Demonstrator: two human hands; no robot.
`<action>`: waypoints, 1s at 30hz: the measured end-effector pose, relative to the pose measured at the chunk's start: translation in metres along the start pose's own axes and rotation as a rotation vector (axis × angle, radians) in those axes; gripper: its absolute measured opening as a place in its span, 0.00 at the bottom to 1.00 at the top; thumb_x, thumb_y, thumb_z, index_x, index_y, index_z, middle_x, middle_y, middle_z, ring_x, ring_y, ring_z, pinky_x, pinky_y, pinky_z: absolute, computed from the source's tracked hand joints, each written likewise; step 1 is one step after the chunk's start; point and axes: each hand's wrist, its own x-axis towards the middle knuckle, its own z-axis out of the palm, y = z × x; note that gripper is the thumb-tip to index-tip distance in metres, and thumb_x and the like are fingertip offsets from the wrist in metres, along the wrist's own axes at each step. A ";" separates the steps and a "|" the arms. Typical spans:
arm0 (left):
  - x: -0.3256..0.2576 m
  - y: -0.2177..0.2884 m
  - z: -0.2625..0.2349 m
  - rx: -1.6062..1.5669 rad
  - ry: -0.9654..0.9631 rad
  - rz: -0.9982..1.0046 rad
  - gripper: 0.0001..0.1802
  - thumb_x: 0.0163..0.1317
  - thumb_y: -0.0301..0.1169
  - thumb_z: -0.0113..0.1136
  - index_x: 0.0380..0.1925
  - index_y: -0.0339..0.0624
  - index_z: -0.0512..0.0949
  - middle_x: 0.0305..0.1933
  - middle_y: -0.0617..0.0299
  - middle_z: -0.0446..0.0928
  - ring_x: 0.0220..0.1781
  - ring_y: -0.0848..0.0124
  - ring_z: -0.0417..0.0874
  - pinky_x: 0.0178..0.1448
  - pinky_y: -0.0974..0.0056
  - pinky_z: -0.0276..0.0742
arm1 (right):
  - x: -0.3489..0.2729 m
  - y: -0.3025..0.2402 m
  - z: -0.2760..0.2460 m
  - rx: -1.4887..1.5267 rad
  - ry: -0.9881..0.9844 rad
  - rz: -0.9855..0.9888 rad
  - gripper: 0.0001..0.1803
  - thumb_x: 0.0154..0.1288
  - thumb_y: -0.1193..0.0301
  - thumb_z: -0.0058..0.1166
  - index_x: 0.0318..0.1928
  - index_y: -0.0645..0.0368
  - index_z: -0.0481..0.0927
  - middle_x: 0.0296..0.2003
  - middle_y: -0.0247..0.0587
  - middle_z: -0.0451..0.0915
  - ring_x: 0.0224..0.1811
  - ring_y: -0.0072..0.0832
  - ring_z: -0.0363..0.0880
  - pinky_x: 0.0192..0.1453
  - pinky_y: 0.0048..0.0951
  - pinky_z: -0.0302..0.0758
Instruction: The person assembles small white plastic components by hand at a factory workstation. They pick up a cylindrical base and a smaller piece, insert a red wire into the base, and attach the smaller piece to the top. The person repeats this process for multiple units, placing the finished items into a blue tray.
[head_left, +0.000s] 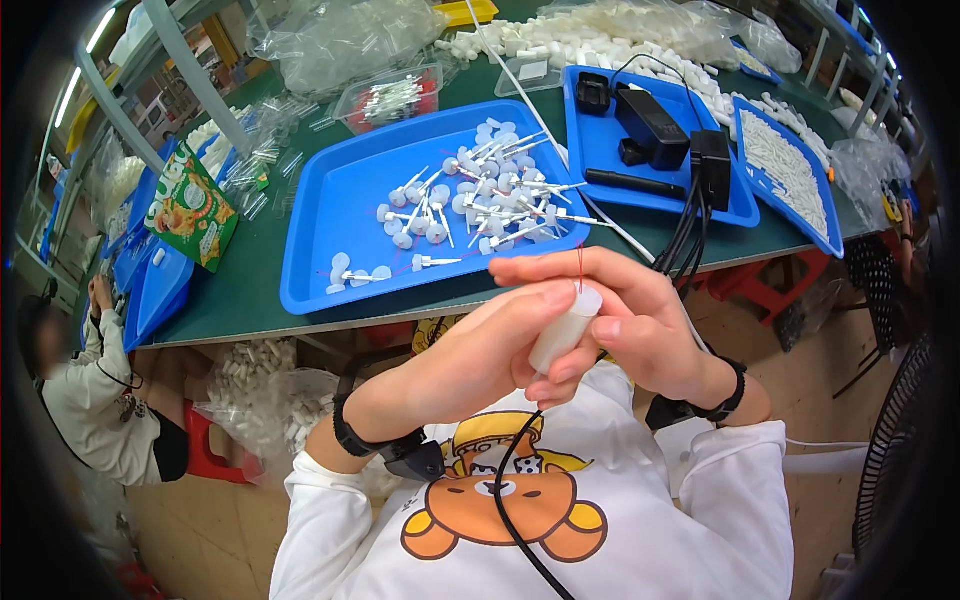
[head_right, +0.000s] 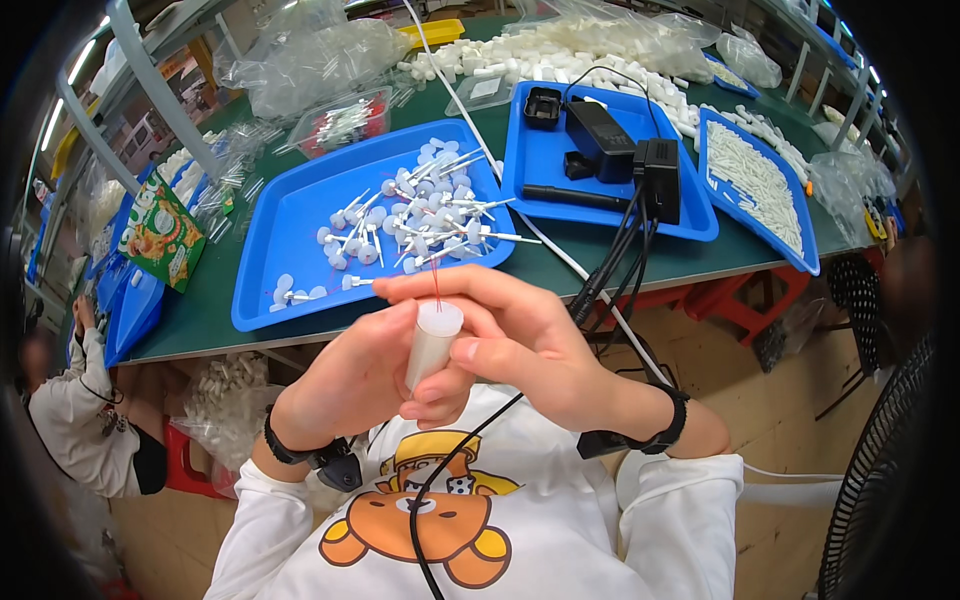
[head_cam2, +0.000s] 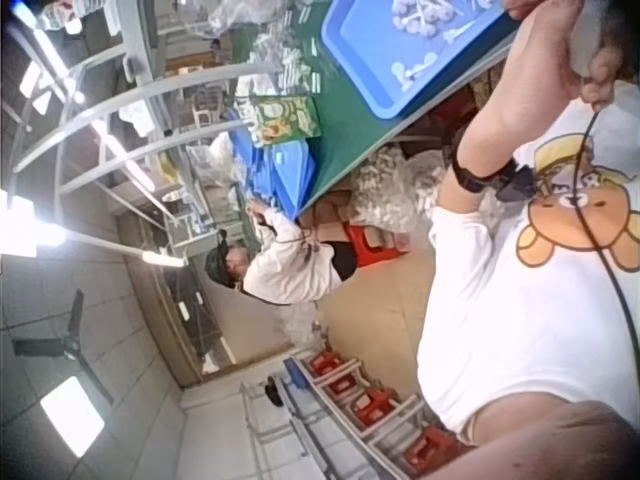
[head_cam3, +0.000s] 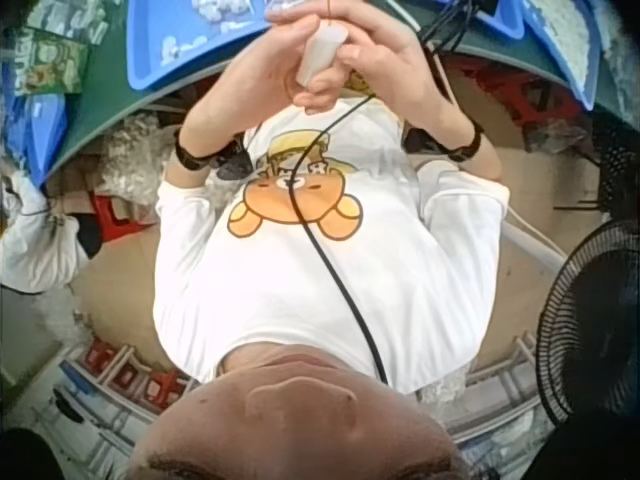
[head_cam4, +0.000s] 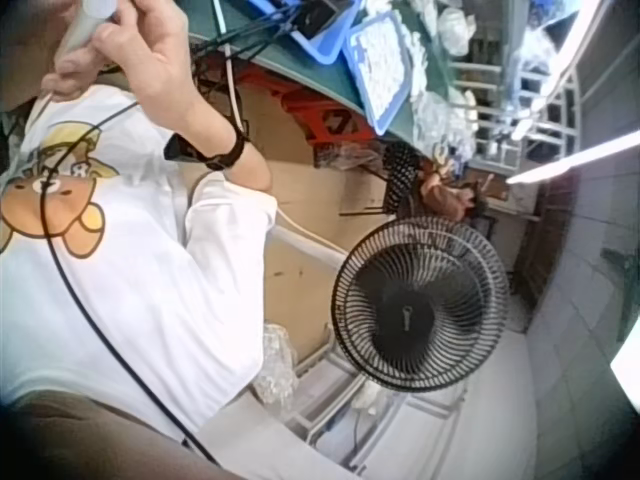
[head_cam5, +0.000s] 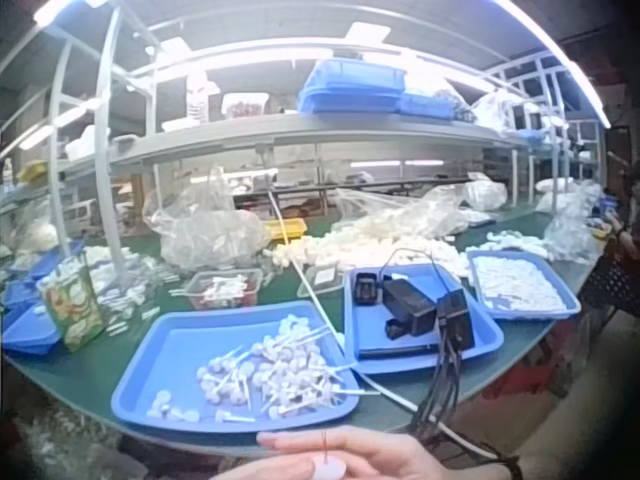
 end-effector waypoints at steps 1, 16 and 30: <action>0.001 -0.001 0.001 0.008 0.018 -0.017 0.25 0.68 0.46 0.31 0.41 0.34 0.69 0.21 0.67 0.63 0.19 0.77 0.61 0.26 0.72 0.60 | 0.001 0.000 0.003 -0.001 0.019 0.032 0.29 0.60 0.62 0.45 0.56 0.71 0.63 0.58 0.57 0.65 0.55 0.36 0.71 0.57 0.36 0.70; 0.001 -0.011 0.001 0.131 -0.007 0.042 0.22 0.69 0.42 0.32 0.46 0.37 0.70 0.21 0.67 0.61 0.19 0.79 0.60 0.24 0.75 0.58 | 0.001 0.013 0.010 0.122 0.043 0.083 0.33 0.54 0.53 0.48 0.53 0.67 0.63 0.56 0.66 0.65 0.55 0.44 0.72 0.49 0.36 0.77; 0.001 -0.016 0.004 0.257 0.048 0.114 0.21 0.70 0.43 0.32 0.44 0.39 0.69 0.18 0.69 0.60 0.19 0.81 0.60 0.23 0.76 0.57 | 0.000 0.007 0.016 0.093 0.080 0.053 0.27 0.57 0.57 0.44 0.49 0.67 0.64 0.54 0.68 0.67 0.56 0.48 0.70 0.57 0.40 0.70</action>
